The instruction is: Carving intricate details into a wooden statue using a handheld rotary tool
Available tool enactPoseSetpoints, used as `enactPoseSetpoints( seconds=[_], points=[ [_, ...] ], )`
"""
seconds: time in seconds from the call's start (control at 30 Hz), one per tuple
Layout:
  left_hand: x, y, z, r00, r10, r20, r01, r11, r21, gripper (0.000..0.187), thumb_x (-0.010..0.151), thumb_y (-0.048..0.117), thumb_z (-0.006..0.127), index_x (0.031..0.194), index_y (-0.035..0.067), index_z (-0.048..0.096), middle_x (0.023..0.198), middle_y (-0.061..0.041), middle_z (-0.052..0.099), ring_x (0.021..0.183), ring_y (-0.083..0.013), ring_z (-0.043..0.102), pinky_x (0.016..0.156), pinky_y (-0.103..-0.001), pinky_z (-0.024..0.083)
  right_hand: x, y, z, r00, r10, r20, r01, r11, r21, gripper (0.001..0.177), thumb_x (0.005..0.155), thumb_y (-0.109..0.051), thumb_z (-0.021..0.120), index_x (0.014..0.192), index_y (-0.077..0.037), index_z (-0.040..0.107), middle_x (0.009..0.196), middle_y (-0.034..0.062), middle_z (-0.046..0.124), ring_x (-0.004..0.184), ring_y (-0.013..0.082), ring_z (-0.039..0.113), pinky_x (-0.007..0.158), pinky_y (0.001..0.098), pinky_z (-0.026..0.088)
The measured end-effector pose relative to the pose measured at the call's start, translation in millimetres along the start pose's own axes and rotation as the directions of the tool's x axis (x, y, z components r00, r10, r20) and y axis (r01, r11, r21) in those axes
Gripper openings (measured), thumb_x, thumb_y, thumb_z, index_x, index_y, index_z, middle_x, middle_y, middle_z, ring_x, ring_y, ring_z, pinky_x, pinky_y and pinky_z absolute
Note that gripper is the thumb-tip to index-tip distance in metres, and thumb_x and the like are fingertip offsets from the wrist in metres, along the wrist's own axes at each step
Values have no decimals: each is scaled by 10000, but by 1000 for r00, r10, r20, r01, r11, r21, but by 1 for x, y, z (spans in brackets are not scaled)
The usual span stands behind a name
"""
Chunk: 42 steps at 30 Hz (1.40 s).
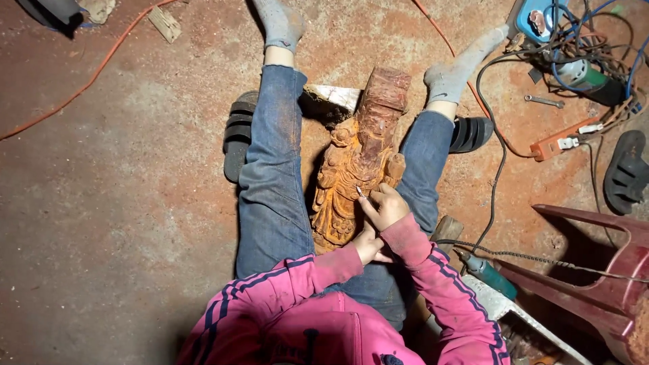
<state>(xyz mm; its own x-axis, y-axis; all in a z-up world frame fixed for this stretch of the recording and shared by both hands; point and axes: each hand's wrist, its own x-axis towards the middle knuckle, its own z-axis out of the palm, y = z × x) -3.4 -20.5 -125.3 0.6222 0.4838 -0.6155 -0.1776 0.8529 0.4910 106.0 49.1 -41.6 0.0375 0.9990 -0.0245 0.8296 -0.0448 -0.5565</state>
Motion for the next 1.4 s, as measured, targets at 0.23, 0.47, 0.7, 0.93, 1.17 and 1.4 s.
enactPoseSetpoints(
  seconds=[0.23, 0.47, 0.7, 0.93, 1.17, 1.4],
  points=[
    [-14, 18, 12, 1000, 8, -5, -8, 999, -38, 833, 945, -73, 457, 1602, -26, -54, 1635, -340, -1, 1095, -697, 496, 801, -679, 563, 4, 6, 6, 999, 13, 37, -12, 999, -34, 434, 905, -468, 695, 648, -138, 579, 835, 44, 602, 788, 326, 651, 633, 394, 516],
    [-18, 29, 11, 999, 18, 32, -17, 1000, -24, 845, 949, -72, 463, 1605, -7, -65, 1637, -335, 2, 1090, -694, 494, 796, -667, 568, 7, -1, -2, 998, 42, 41, -40, 998, -41, 450, 911, -482, 689, 641, -138, 581, 828, 38, 625, 774, 319, 669, 619, 392, 524],
    [-20, 31, 8, 999, 7, 45, -8, 1000, 22, 785, 967, -50, 447, 1605, 32, -3, 1625, -333, 99, 1014, -663, 561, 792, -639, 583, 7, -8, -3, 998, 55, 33, -54, 998, -39, 472, 924, -497, 676, 631, -144, 562, 807, 26, 598, 743, 328, 662, 597, 397, 517],
    [-16, 23, 1, 1000, 6, 27, -6, 1000, -23, 786, 958, -62, 444, 1602, 16, 0, 1630, -338, 76, 937, -675, 573, 756, -636, 597, 5, -3, 3, 999, 25, 23, -24, 997, -68, 480, 915, -514, 677, 637, -142, 560, 806, 23, 590, 728, 326, 662, 584, 389, 520],
    [-31, 48, -2, 990, -30, 141, 19, 997, 72, 903, 994, 7, 474, 1599, 101, -189, 1605, -365, 89, 1025, -637, 577, 802, -652, 569, 4, -7, 3, 994, 108, -15, -108, 994, -6, 455, 921, -501, 686, 651, -149, 585, 801, 33, 579, 757, 328, 664, 619, 382, 512],
    [-79, 103, -21, 963, 128, 236, -208, 912, 353, 336, 1101, 261, 397, 1327, 14, 373, 822, -203, 637, 572, -300, 698, 469, -398, 624, -25, 5, 38, 920, 391, -4, -343, 811, 474, 417, 1000, -431, 684, 683, -163, 728, 685, 54, 652, 724, 242, 686, 692, 344, 536]
  ],
)
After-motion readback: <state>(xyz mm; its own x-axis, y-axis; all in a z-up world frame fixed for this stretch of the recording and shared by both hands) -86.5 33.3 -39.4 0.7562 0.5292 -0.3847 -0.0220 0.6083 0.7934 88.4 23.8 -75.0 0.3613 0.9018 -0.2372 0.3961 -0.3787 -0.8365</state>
